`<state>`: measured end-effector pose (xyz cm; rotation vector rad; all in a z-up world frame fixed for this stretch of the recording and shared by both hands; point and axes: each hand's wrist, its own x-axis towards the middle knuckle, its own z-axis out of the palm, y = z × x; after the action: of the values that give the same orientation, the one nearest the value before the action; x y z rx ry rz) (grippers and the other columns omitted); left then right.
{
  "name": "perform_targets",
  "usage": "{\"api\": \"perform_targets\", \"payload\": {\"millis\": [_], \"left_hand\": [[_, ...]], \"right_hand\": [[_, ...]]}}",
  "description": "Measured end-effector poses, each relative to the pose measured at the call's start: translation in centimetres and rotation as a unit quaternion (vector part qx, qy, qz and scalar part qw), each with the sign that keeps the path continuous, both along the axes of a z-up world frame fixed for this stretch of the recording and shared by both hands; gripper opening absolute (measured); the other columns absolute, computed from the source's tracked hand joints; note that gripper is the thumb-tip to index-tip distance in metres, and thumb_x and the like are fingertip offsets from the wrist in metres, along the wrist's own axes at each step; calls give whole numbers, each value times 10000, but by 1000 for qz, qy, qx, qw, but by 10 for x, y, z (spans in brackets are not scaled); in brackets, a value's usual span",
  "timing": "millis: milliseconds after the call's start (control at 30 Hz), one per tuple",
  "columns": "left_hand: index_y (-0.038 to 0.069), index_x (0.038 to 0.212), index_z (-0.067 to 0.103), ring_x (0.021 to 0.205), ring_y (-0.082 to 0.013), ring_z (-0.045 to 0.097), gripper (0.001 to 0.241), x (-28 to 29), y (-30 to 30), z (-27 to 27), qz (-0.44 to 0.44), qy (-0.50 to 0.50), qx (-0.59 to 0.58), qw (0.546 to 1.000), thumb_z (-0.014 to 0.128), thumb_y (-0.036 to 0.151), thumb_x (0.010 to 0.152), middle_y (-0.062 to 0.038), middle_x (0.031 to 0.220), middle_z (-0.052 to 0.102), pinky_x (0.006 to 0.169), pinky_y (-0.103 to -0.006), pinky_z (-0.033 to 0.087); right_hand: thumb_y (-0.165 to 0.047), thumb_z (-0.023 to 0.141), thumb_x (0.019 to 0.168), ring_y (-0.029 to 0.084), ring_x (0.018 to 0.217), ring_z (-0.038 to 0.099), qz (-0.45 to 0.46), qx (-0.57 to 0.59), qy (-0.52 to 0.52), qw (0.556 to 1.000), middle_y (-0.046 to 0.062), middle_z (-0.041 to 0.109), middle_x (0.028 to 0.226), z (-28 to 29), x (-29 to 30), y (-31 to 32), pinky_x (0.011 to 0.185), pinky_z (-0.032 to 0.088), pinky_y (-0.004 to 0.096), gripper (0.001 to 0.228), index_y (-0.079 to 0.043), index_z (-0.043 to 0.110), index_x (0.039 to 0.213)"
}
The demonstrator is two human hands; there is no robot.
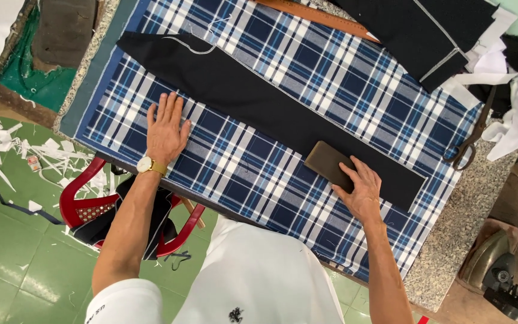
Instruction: The person irons a long black fabric piece on a plaid-covered table, repeatedly folding and pressing sections with a steam iron and a wooden pressing block. The person adjusts the fabric, uses the block to press seams, and continues ironing different areas until the end of the clip.
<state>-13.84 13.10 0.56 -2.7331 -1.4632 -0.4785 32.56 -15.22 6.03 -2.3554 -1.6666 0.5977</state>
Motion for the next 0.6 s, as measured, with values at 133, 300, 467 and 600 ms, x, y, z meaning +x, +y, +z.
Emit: {"api": "perform_targets", "payload": {"millis": [133,300,467,600], "left_hand": [[53,1577,469,1573,-288,224,587,6,11,0,-19,9,-7,1000,409,416,1121,-163,1661,389,1245,-530,102],[68,1614,405,1583,-290,198,634,7,28,1,-40,29,-42,998,345,466,1124,-157,1675,365,1252,-550,70],[82,1637,355,1590,-268,196,652,6,45,-4,-37,43,-70,996,309,479,1122,-148,1677,365,1263,-541,27],[36,1629,326,1528,-294,337,635,1,57,-1,-61,29,-54,996,363,419,1124,-187,1612,451,1219,-534,146]], "right_hand": [[-432,786,838,229,1489,385,0,-5,-3,1000,7,448,1611,1,-1,1,1238,205,487,636,-352,586,1436],[-377,799,836,246,1489,387,-5,7,7,1000,19,455,1604,2,-3,1,1236,215,492,630,-324,596,1430],[-354,811,825,255,1488,385,-10,15,12,1000,27,455,1603,-2,-3,1,1239,210,497,637,-317,601,1426],[-334,814,818,251,1494,377,-17,7,22,1000,24,449,1607,1,-5,2,1244,196,493,639,-314,601,1420]]}}
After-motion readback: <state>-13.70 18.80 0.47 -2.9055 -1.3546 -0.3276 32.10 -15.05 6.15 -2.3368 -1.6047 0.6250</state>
